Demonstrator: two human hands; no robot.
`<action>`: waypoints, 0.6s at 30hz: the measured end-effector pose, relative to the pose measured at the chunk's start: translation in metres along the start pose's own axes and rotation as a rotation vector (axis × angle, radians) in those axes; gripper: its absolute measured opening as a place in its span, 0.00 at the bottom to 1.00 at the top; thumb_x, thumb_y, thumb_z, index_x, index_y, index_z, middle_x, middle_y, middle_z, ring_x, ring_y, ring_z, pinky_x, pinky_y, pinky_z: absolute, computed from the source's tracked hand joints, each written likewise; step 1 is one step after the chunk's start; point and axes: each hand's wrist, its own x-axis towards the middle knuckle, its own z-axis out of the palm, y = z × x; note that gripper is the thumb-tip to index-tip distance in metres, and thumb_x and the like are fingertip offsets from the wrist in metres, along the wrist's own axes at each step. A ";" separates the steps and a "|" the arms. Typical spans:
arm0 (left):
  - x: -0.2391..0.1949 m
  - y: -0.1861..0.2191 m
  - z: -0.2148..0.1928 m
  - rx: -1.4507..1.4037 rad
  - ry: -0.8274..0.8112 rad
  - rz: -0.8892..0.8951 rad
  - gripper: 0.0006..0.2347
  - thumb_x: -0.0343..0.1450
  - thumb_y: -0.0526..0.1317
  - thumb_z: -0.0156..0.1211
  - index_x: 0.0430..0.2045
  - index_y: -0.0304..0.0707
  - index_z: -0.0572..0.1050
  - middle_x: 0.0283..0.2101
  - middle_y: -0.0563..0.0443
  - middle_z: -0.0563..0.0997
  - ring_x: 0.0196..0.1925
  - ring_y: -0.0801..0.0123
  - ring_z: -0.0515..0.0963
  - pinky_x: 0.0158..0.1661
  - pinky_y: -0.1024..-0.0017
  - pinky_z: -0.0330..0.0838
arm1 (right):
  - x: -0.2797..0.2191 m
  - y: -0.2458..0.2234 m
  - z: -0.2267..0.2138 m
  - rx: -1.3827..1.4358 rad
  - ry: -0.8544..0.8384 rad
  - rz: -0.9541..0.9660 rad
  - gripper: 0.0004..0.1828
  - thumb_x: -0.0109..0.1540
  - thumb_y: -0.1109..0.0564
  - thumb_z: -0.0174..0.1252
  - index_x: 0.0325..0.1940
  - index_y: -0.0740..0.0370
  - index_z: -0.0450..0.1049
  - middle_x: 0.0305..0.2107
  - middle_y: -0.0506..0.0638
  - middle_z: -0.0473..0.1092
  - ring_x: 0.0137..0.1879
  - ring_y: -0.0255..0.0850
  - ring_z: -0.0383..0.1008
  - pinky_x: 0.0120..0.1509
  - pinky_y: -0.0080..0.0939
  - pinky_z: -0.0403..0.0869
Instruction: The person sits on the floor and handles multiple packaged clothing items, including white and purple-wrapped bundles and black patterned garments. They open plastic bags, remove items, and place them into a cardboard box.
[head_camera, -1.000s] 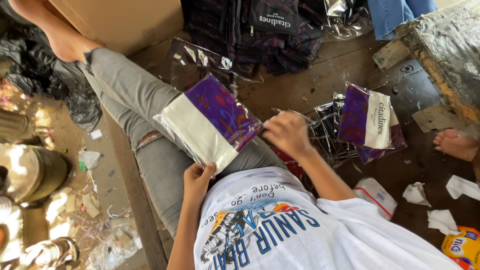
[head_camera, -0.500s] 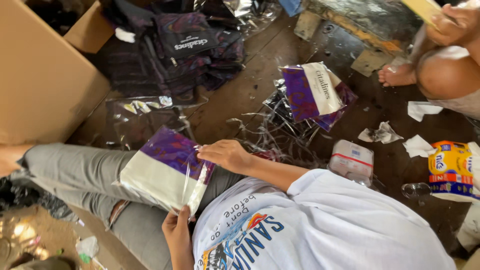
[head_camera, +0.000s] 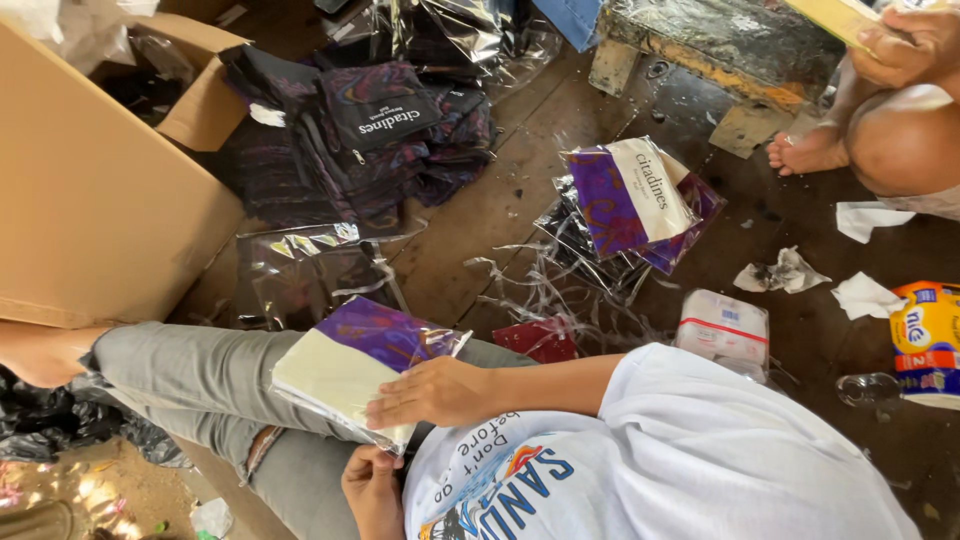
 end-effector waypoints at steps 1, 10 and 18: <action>0.002 0.001 0.000 0.000 0.005 0.000 0.08 0.69 0.34 0.66 0.20 0.39 0.73 0.19 0.49 0.73 0.25 0.72 0.71 0.36 0.77 0.64 | 0.003 -0.002 -0.004 0.003 -0.002 -0.002 0.28 0.72 0.68 0.45 0.73 0.45 0.65 0.68 0.43 0.68 0.73 0.45 0.72 0.73 0.43 0.72; 0.012 0.002 0.001 -0.082 0.173 -0.052 0.07 0.80 0.36 0.52 0.36 0.33 0.75 0.24 0.48 0.73 0.29 0.69 0.73 0.39 0.70 0.75 | 0.026 0.017 -0.056 0.487 0.332 0.453 0.28 0.73 0.41 0.43 0.72 0.58 0.64 0.67 0.50 0.66 0.72 0.41 0.68 0.76 0.40 0.66; 0.020 -0.004 -0.001 -0.152 0.253 -0.188 0.09 0.78 0.38 0.56 0.49 0.33 0.75 0.23 0.50 0.71 0.27 0.69 0.74 0.36 0.69 0.75 | -0.022 0.115 -0.167 0.451 1.612 0.709 0.33 0.66 0.68 0.55 0.75 0.50 0.61 0.65 0.52 0.68 0.65 0.43 0.71 0.69 0.44 0.73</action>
